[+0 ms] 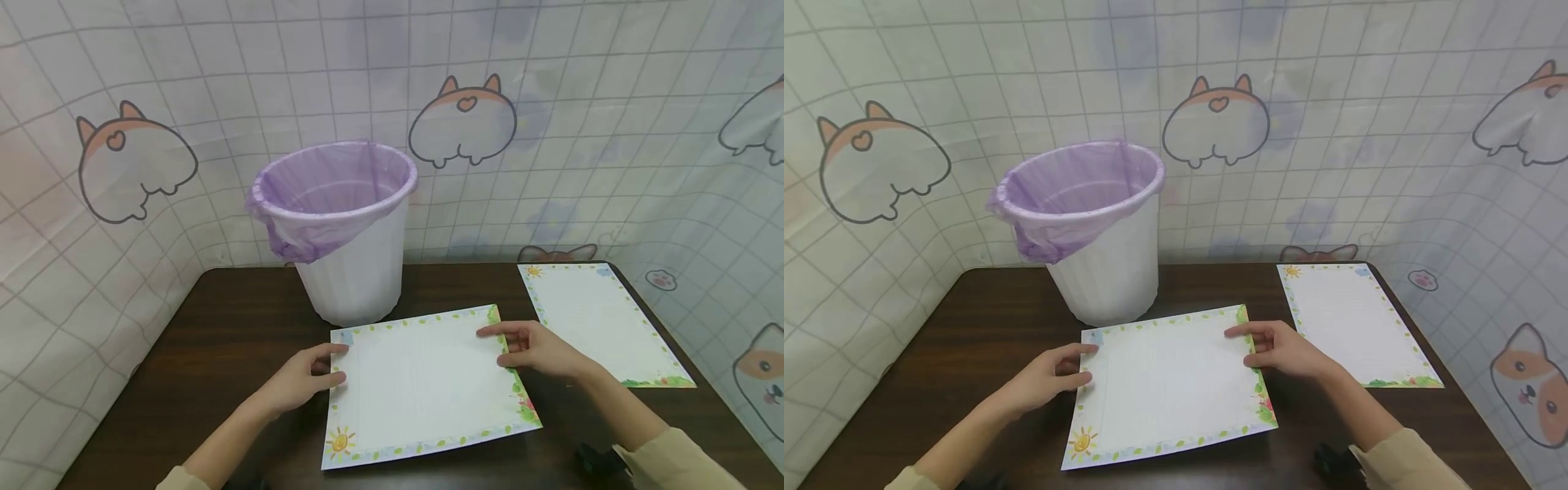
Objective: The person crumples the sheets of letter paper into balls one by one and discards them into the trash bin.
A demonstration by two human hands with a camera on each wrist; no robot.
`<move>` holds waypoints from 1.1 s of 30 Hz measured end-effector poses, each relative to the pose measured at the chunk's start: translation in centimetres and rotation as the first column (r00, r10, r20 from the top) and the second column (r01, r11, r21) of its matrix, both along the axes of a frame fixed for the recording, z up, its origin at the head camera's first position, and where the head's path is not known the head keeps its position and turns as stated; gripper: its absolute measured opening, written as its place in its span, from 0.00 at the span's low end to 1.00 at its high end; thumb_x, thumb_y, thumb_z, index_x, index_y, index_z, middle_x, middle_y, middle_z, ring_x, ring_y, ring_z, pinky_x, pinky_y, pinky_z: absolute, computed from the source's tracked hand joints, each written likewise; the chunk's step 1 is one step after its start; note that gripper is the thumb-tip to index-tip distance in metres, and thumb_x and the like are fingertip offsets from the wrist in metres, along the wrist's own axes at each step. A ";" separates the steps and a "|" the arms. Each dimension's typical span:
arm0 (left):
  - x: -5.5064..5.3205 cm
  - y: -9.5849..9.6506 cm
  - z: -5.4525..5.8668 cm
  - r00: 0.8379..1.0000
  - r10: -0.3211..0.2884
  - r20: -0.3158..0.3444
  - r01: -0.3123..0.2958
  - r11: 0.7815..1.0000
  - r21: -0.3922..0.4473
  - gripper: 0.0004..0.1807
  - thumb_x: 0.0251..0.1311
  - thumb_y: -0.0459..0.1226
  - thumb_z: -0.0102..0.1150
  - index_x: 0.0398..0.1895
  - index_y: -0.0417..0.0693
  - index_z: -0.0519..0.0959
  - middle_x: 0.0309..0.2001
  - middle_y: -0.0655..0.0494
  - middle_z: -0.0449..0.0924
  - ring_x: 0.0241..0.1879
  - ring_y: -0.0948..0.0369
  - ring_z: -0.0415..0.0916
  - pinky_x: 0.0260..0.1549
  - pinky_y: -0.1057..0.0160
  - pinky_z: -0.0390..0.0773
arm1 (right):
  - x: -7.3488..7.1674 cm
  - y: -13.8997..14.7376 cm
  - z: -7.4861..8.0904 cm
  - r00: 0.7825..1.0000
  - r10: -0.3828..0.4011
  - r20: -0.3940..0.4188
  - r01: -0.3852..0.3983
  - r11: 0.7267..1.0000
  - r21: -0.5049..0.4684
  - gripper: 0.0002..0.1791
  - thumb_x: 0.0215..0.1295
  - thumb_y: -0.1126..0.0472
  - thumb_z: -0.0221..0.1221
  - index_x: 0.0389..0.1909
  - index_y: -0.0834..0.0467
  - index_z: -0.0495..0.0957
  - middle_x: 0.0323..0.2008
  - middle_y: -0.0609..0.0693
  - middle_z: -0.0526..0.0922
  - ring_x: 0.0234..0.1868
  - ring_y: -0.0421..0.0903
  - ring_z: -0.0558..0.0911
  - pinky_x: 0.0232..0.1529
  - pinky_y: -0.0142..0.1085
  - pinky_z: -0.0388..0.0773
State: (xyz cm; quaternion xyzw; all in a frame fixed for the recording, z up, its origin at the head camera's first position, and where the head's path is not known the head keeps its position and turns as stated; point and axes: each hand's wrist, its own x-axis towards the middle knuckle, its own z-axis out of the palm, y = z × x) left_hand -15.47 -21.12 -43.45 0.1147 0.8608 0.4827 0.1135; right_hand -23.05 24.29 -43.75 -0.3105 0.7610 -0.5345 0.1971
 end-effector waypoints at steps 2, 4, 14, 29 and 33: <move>0.1 -0.3 -0.1 0.999 0.007 0.031 -0.011 0.994 0.105 0.27 0.67 0.32 0.67 0.68 0.35 0.74 0.60 0.39 0.77 0.49 0.50 0.81 0.46 0.52 0.83 | 0.1 0.2 -0.1 1.000 0.001 0.011 -0.001 1.000 -0.018 0.31 0.68 0.70 0.65 0.71 0.65 0.70 0.20 0.47 0.59 0.20 0.43 0.57 0.26 0.34 0.66; 0.2 -0.4 -0.2 0.999 0.032 0.038 -0.038 0.987 0.155 0.27 0.64 0.29 0.68 0.67 0.33 0.75 0.61 0.38 0.77 0.45 0.52 0.82 0.45 0.55 0.83 | 0.2 0.3 -0.3 0.999 -0.011 0.045 0.013 0.999 -0.044 0.38 0.68 0.70 0.65 0.77 0.63 0.61 0.26 0.50 0.71 0.22 0.41 0.66 0.30 0.34 0.72; 0.5 0.2 0.0 0.995 0.104 0.004 -0.104 0.981 0.161 0.30 0.57 0.27 0.73 0.64 0.35 0.77 0.49 0.44 0.84 0.37 0.55 0.84 0.46 0.54 0.81 | 1.2 0.4 -0.5 0.982 -0.095 0.166 0.116 0.986 -0.118 0.37 0.81 0.66 0.51 0.80 0.66 0.42 0.71 0.77 0.60 0.54 0.53 0.84 0.44 0.51 0.85; 0.0 1.6 0.5 0.997 0.078 -0.004 -0.076 0.984 0.161 0.30 0.56 0.28 0.72 0.64 0.36 0.78 0.44 0.46 0.86 0.36 0.55 0.85 0.43 0.56 0.83 | 2.2 -1.6 0.5 0.993 0.119 0.013 -0.117 0.984 -0.135 0.31 0.78 0.69 0.54 0.78 0.64 0.57 0.74 0.70 0.60 0.69 0.66 0.70 0.57 0.44 0.79; -0.1 2.0 0.7 0.998 0.064 -0.008 -0.062 0.986 0.157 0.30 0.56 0.27 0.73 0.64 0.36 0.78 0.43 0.46 0.86 0.35 0.55 0.85 0.41 0.57 0.83 | 2.7 -2.8 1.0 0.990 0.134 -0.053 -0.139 0.985 -0.102 0.32 0.78 0.68 0.55 0.78 0.62 0.57 0.75 0.66 0.60 0.70 0.68 0.67 0.58 0.43 0.79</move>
